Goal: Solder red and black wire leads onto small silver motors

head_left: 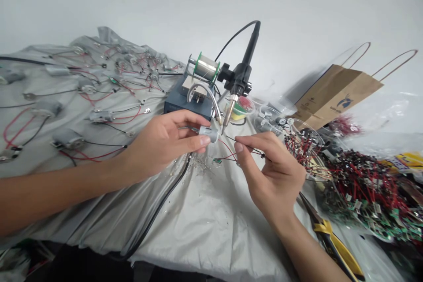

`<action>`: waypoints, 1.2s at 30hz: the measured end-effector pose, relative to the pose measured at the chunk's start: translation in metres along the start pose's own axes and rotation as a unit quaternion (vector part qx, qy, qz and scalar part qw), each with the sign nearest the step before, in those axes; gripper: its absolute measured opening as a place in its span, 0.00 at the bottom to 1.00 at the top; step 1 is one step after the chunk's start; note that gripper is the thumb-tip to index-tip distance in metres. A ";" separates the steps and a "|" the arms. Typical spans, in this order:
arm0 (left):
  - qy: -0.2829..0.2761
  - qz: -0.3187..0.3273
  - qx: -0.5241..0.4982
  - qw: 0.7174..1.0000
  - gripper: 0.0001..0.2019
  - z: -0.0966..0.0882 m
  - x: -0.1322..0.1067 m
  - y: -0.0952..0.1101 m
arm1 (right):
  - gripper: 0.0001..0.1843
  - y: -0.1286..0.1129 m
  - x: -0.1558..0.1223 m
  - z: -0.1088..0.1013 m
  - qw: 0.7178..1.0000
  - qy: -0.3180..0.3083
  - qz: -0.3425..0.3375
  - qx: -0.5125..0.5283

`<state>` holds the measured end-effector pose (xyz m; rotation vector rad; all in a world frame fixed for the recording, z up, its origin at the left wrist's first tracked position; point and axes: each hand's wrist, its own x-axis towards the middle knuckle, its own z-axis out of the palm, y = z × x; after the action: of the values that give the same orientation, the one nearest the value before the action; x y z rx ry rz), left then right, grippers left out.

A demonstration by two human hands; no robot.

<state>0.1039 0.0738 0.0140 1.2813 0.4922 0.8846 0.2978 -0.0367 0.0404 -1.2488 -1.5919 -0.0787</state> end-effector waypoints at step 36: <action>0.008 0.002 -0.019 1.000 0.11 0.002 0.002 0.004 | 0.09 0.000 0.000 0.002 1.000 -0.006 -0.009 -0.009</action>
<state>0.1048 0.0742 0.0186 1.2414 0.4841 0.9042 0.2970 -0.0355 0.0398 -1.2509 -1.6160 -0.0968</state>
